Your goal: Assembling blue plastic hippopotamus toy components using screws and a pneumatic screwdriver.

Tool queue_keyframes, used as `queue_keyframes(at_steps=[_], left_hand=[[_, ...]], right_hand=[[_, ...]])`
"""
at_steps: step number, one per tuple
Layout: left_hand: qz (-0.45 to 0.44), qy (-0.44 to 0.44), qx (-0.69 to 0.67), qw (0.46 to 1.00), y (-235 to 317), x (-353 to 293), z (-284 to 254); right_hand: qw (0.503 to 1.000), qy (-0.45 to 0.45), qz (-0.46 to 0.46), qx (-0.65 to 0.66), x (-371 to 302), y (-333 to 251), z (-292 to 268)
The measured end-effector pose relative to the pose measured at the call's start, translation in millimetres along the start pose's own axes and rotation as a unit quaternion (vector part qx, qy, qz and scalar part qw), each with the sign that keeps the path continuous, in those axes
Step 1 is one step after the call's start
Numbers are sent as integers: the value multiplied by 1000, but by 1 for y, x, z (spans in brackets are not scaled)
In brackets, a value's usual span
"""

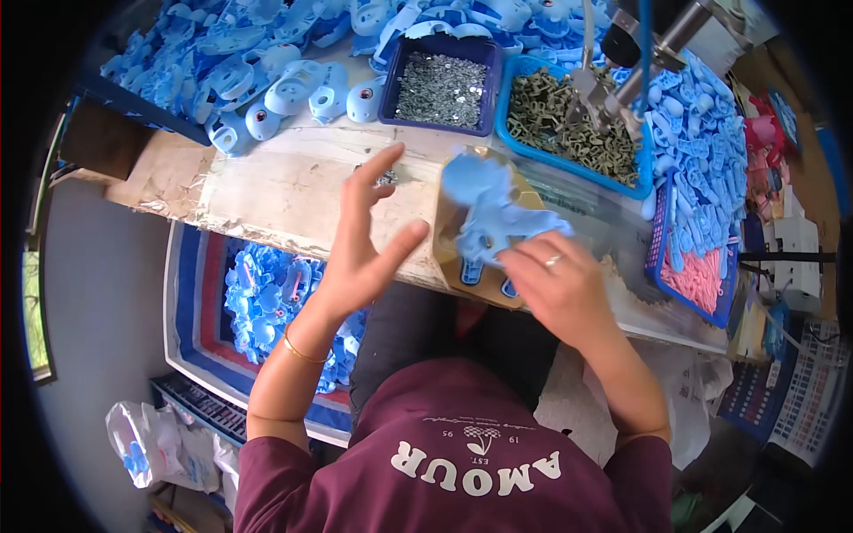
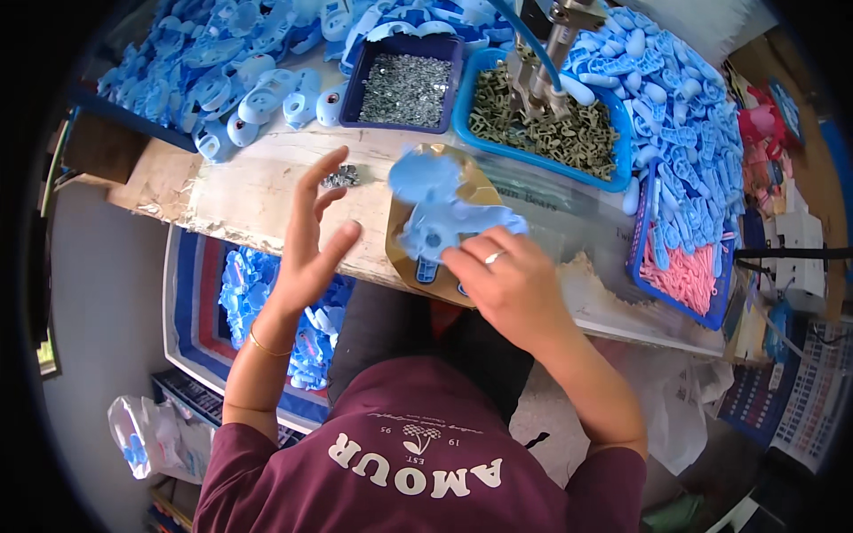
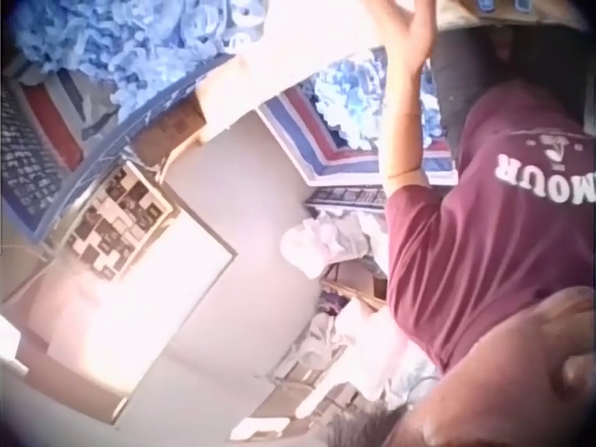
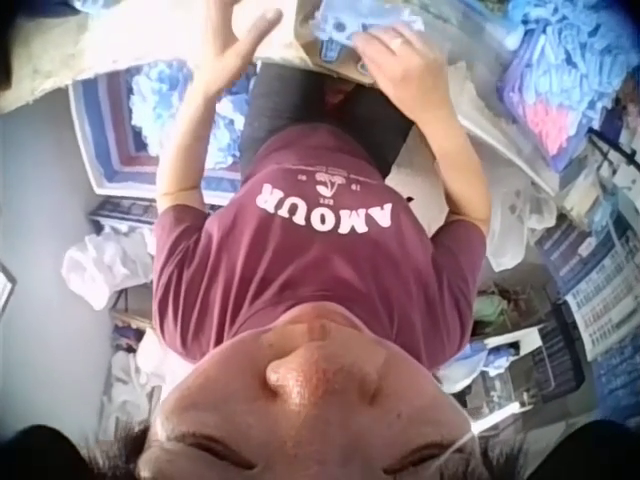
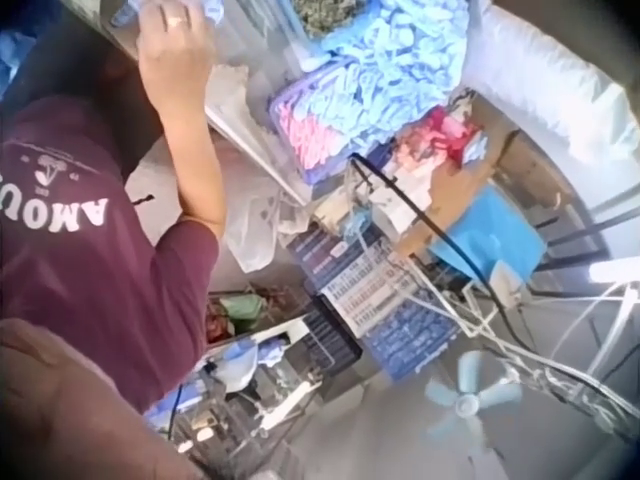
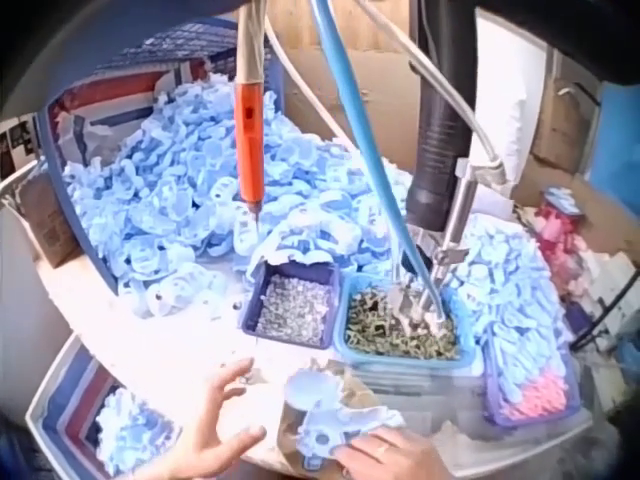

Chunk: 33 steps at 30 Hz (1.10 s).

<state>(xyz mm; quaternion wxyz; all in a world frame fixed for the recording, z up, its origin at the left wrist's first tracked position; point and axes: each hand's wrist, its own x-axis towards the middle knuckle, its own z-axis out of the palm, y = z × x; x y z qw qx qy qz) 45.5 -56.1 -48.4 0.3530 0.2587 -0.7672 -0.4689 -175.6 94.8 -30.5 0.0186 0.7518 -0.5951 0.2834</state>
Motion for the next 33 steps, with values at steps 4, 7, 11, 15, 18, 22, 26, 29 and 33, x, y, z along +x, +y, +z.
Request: queue_keyframes(at_steps=[4, 7, 11, 15, 18, 22, 26, 29, 33], left_hand=[[78, -73, 147, 983, 7, 1, 16], [106, -107, 195, 969, 5, -2, 28], [119, -138, 216, 959, 5, -3, 45], [143, -160, 247, 945, 4, 1, 67], [156, -166, 280, 933, 6, 3, 76], [152, -178, 300, 925, 5, 5, 79], [156, -180, 310, 920, 6, 6, 81], [146, -191, 313, 919, 5, 6, 80], [144, -199, 322, 915, 5, 6, 78]], right_hand=[[994, -96, 44, -5, -10, 2, 9], [997, -58, 47, 19, -8, 5, -10], [990, -54, 127, 19, -15, 14, -25], [982, -77, 169, 41, -31, 25, -17], [983, -73, 165, 30, -30, 23, -16], [985, -85, 150, 4, -32, 28, -13], [985, -75, 157, 14, -33, 31, -14], [981, -100, 162, 23, -26, 37, -20], [963, -66, 211, 152, 3, 84, -26]])
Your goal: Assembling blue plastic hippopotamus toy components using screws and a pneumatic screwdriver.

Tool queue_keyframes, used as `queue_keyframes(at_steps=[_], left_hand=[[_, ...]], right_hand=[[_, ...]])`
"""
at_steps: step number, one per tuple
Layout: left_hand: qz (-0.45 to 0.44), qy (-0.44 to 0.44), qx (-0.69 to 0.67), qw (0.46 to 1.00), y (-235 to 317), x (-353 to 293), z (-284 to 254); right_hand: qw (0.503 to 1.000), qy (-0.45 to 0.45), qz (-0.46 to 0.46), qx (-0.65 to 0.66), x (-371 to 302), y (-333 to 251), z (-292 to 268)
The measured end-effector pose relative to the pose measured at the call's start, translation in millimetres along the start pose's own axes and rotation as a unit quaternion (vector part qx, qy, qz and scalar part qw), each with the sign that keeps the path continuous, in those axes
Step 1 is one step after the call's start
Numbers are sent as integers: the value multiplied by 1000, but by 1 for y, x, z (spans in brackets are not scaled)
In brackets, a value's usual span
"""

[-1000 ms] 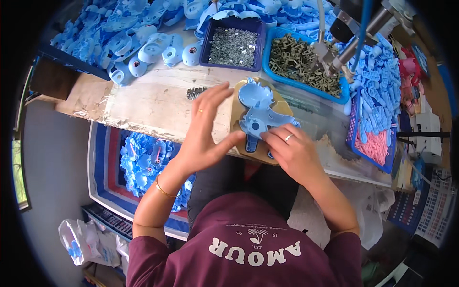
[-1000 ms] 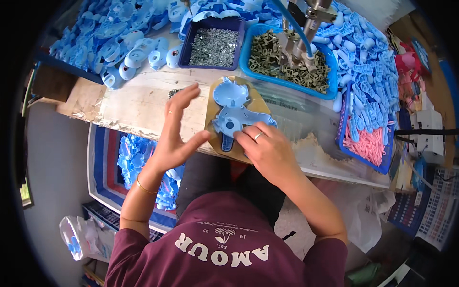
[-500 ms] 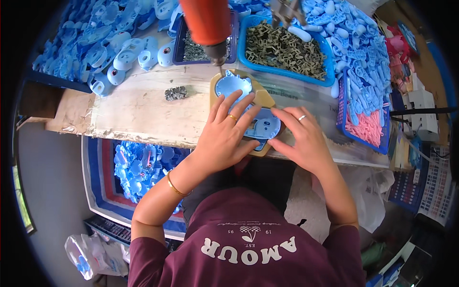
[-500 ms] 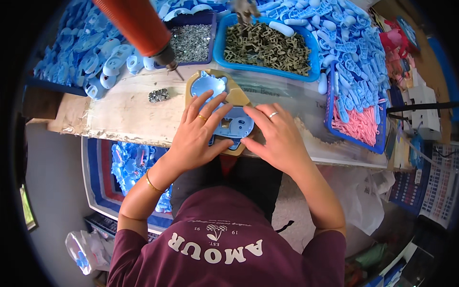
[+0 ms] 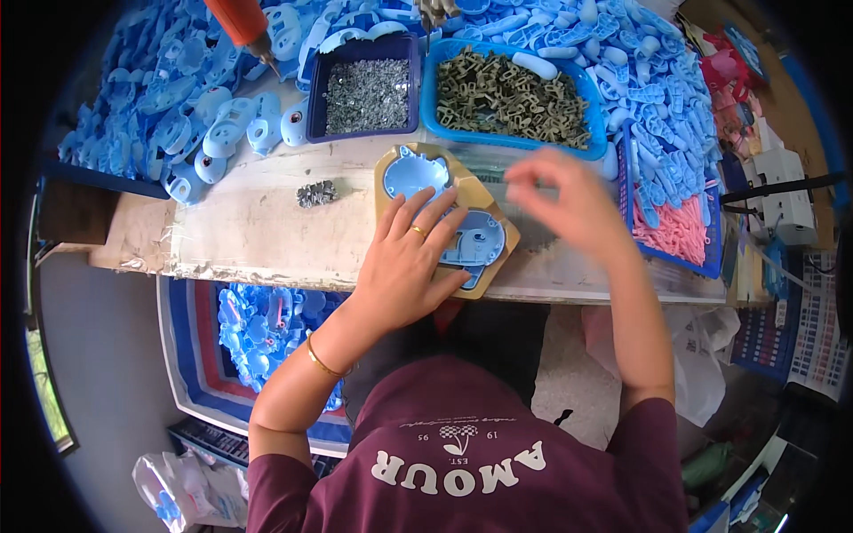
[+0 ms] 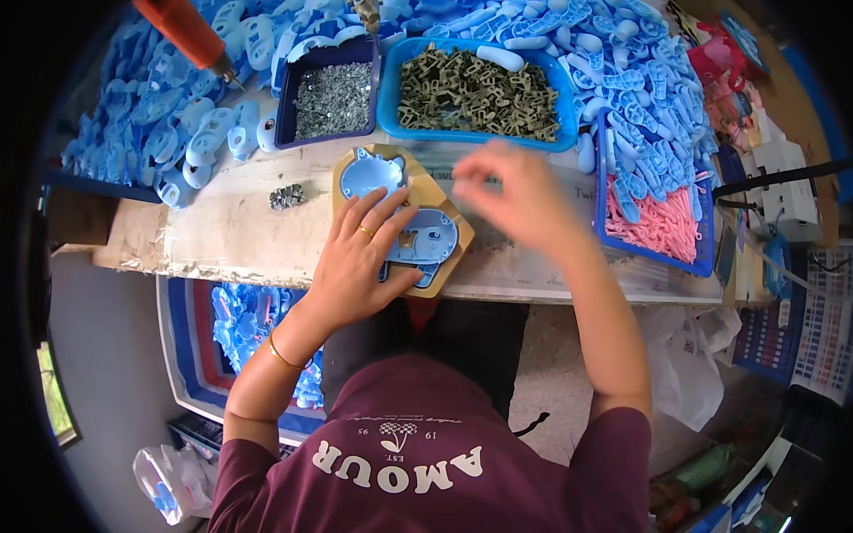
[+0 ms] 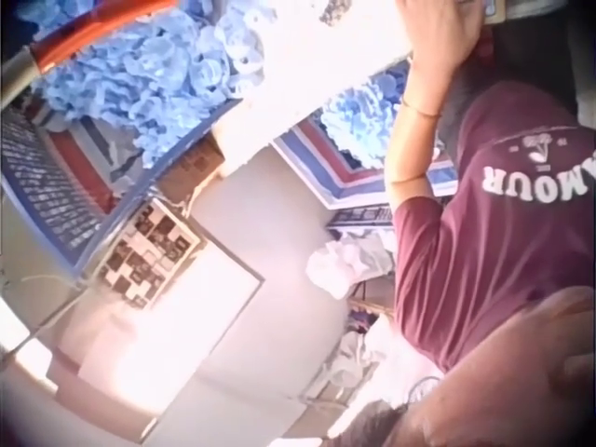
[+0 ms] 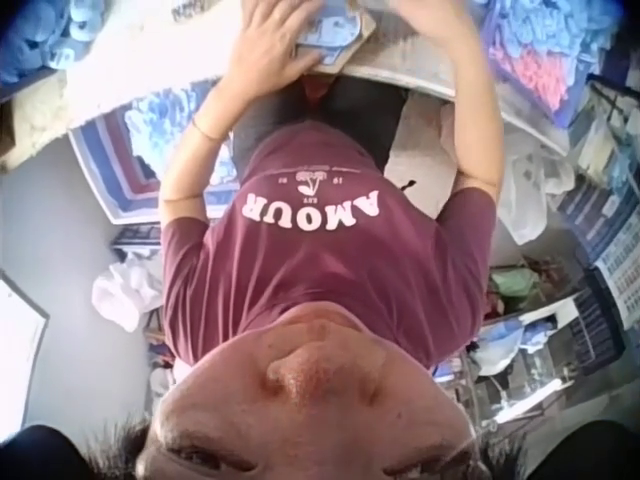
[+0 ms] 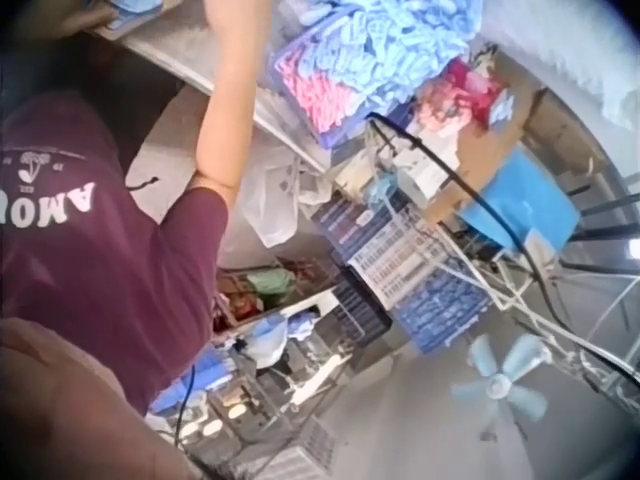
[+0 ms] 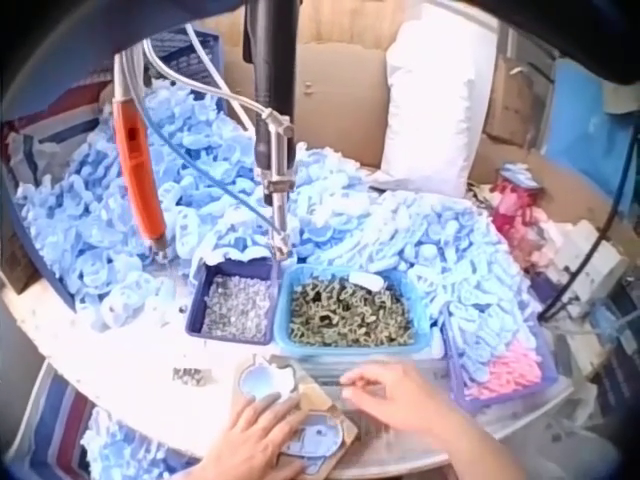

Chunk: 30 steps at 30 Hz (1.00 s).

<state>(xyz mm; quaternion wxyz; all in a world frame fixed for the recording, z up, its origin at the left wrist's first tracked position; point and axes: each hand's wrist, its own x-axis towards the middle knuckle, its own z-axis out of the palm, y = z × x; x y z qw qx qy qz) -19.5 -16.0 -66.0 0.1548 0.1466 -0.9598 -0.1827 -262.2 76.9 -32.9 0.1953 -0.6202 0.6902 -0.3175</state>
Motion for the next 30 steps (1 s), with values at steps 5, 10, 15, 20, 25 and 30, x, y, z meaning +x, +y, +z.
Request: queue_keyframes(at_steps=[5, 10, 15, 20, 25, 30], left_hand=[[-1, -4, -1, 1000, 2, 2, 0], [-3, -9, -2, 1000, 3, 2, 1], [-4, -9, -4, 1000, 2, 2, -1], [-10, -19, -10, 1000, 2, 3, -2], [2, -8, 3, 1000, 3, 3, -1], [-4, -17, 2, 1000, 3, 3, -3]], right_hand=[[983, 116, 13, -142, 72, 57, -4], [945, 32, -121, -302, 107, 80, 4], [985, -2, 1, -173, 100, 72, -14], [976, 16, 39, -213, 93, 58, -15], [936, 16, 69, -345, 109, 58, 0], [974, 16, 112, -194, 109, 68, -11]])
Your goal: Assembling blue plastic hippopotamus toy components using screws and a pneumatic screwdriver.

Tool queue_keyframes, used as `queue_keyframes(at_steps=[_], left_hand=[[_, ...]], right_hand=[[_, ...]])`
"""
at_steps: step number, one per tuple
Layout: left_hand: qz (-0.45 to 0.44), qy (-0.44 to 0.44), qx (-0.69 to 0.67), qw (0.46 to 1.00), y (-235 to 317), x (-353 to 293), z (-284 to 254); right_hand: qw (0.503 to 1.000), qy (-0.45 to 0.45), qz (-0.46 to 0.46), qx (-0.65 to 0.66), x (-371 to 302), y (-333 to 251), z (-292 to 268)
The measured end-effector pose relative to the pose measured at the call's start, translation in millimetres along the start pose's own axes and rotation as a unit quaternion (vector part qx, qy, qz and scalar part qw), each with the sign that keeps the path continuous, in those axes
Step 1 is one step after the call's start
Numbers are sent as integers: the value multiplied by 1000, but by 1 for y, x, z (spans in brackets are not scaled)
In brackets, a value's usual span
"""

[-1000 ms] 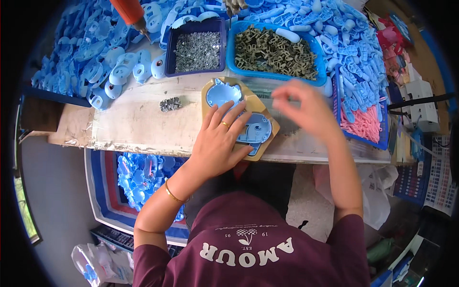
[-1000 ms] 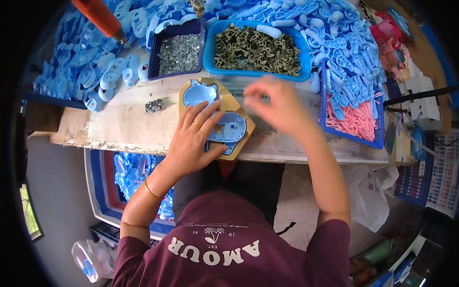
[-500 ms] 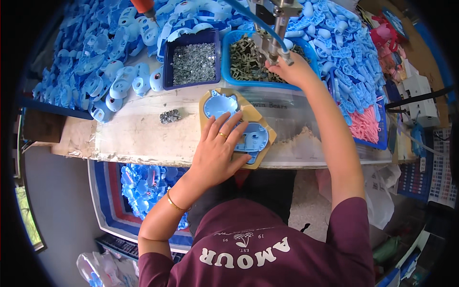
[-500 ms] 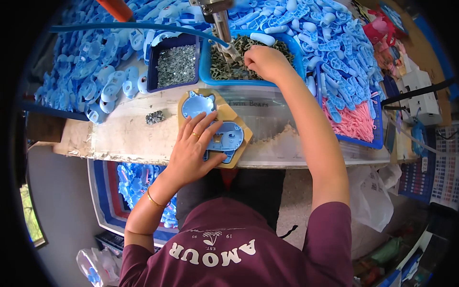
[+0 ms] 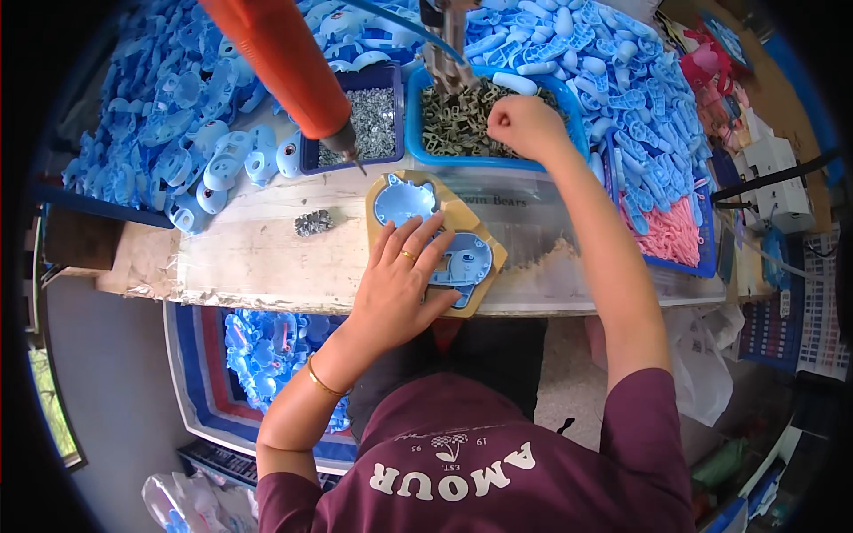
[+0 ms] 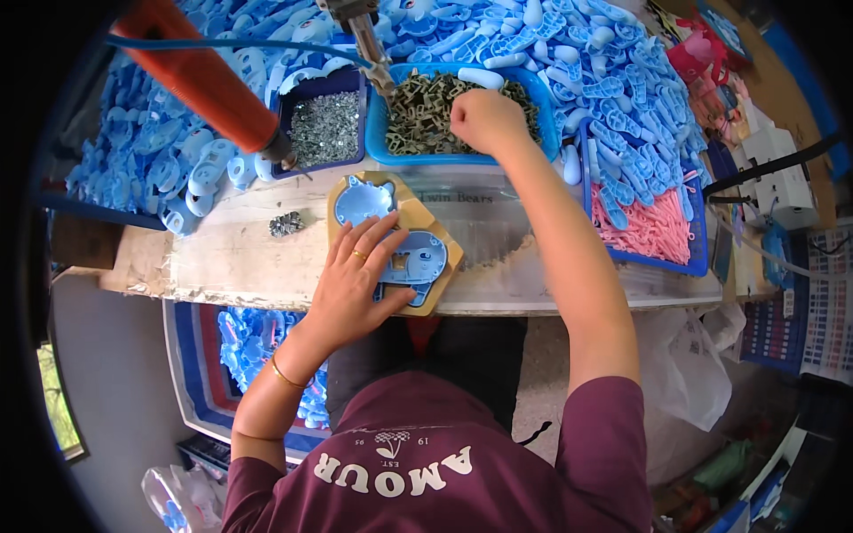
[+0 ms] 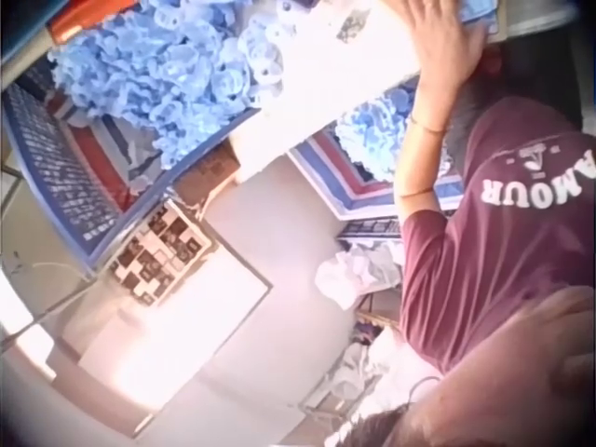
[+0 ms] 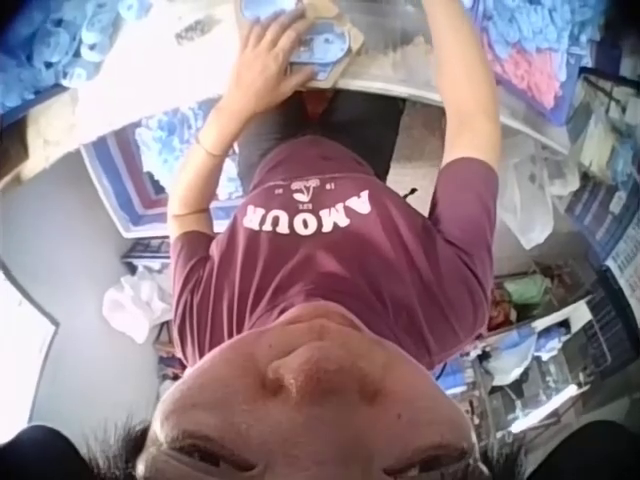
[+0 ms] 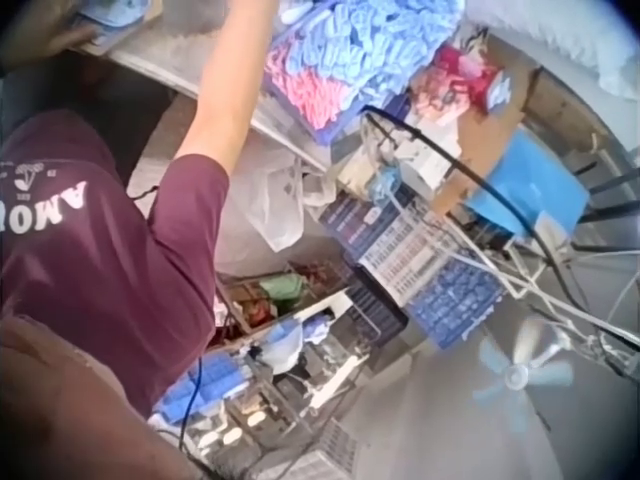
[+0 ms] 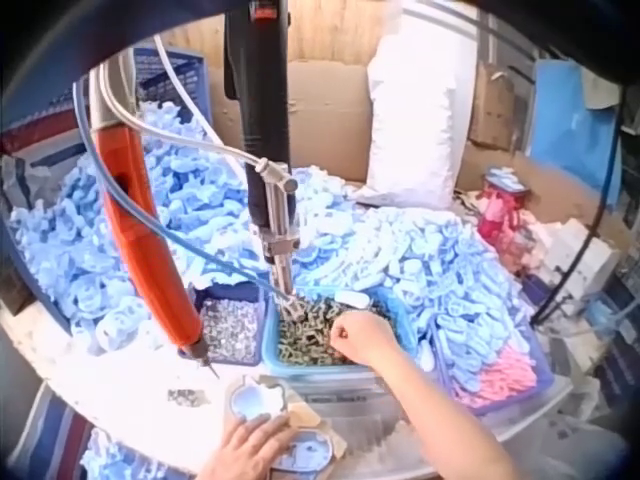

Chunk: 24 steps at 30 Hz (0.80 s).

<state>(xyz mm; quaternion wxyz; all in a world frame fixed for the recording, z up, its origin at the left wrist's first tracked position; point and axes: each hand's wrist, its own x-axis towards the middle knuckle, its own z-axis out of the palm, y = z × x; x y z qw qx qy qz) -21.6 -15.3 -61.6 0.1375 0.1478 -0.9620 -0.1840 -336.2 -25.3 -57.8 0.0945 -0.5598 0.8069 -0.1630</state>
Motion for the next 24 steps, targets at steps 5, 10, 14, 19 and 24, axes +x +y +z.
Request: queue_keyframes(at_steps=[5, 10, 14, 19, 24], left_hand=[[15, 3, -3, 1000, 1, 2, -5], [10, 47, -45, 998, 4, 13, -9], [-47, 134, -174, 974, 15, 30, -10], [-145, 156, -420, 882, 17, 36, 13], [-159, 55, -510, 844, 24, 34, 12]], right_hand=[[962, 44, -28, 266, -7, 37, -14], [870, -26, 116, 479, -50, 11, -30], [794, -80, 73, 598, -99, -31, -23], [695, -65, 97, 709, -149, -66, 3], [735, -75, 88, 668, -180, -49, -1]])
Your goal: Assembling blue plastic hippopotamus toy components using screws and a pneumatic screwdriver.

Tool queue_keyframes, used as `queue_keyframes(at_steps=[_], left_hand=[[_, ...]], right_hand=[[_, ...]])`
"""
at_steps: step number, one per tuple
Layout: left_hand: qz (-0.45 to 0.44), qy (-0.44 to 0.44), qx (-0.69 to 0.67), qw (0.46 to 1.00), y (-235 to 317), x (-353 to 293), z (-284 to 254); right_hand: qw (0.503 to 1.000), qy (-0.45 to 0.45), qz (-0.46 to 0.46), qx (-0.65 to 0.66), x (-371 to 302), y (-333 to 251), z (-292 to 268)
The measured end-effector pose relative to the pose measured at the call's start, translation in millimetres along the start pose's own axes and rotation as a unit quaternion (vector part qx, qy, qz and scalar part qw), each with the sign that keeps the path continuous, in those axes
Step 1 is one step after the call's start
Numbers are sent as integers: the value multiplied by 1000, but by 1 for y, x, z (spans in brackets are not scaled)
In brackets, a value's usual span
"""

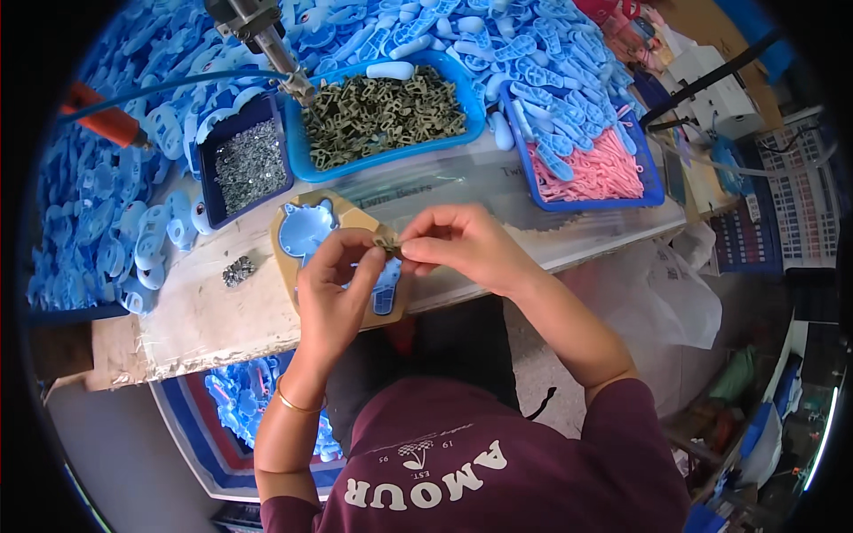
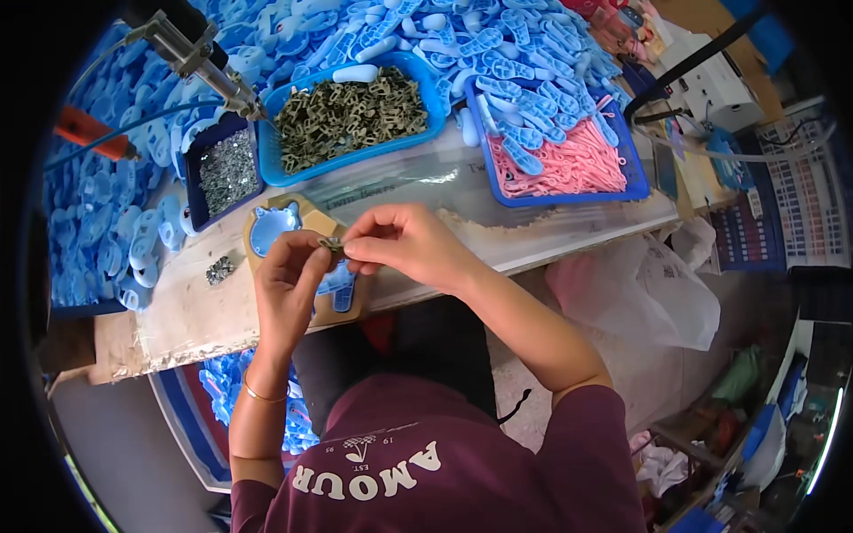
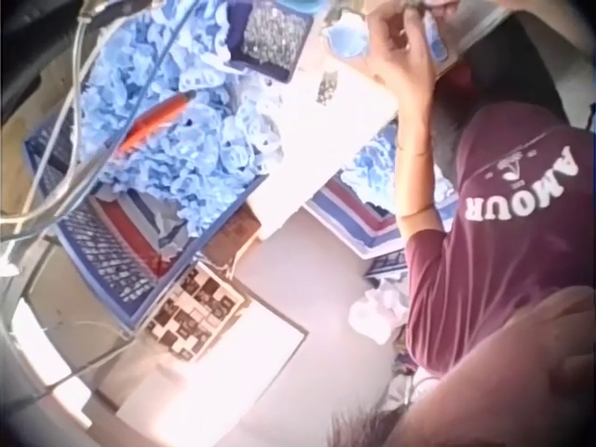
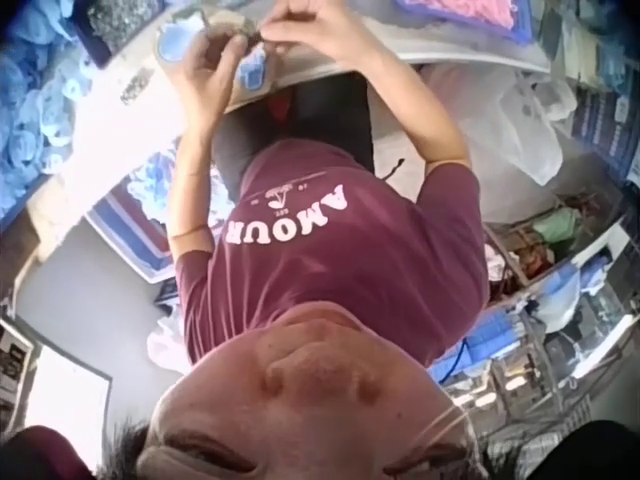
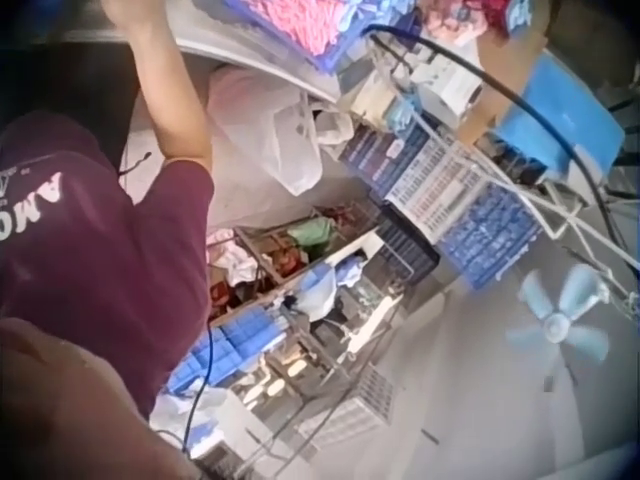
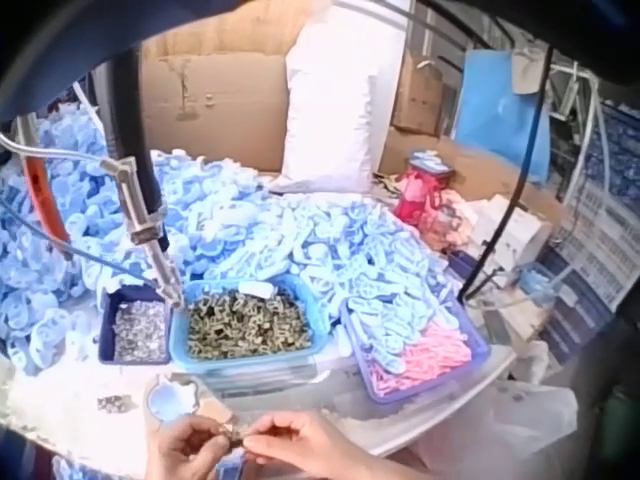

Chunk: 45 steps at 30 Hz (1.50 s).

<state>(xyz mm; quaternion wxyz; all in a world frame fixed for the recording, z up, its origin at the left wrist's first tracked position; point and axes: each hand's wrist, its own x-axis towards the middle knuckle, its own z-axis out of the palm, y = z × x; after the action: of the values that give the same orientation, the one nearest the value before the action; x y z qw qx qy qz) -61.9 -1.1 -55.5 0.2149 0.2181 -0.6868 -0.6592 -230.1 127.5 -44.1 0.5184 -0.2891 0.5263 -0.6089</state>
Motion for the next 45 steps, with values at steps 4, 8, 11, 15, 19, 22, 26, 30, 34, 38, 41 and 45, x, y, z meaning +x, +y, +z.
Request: queue_keyframes(at_steps=[4, 8, 11, 15, 19, 22, 26, 30, 34, 38, 41, 45], left_hand=[[-3, -16, -23, 1000, 5, 0, 11], [0, -27, 40, 999, 1, -2, 8], [-34, 0, 20, 999, 2, -12, -1], [-50, 4, -12, 999, 10, -15, -8], [-65, -3, -10, 998, 12, -13, -9], [-76, -7, -9, 997, 12, -12, -10], [-82, -8, 9, 997, 12, -11, -14], [-89, 8, -18, 996, 10, -13, -17], [-116, -11, 23, 993, 9, -7, -12], [-123, -18, -2, 992, 6, -5, -7], [-114, -17, -10, 993, 7, -7, -7], [-109, 0, -16, 994, 8, -13, -11]], right_hand=[[993, 33, -32, -105, -13, -1, 3], [994, 17, -55, -96, -23, 0, -5], [942, 166, -106, -273, -33, -14, -53], [724, 373, -149, -561, -55, -30, -160], [650, 326, -96, -680, -60, -26, -200], [652, 298, -94, -691, -64, -32, -202], [638, 268, -121, -711, -82, -51, -220], [811, 241, 43, -531, -86, -83, -199], [911, 148, -23, -385, -68, -72, -120], [921, 3, -70, -383, -42, -47, -32], [937, -12, -52, -345, -26, -26, 0], [948, 16, -67, -311, -15, -13, 11]])
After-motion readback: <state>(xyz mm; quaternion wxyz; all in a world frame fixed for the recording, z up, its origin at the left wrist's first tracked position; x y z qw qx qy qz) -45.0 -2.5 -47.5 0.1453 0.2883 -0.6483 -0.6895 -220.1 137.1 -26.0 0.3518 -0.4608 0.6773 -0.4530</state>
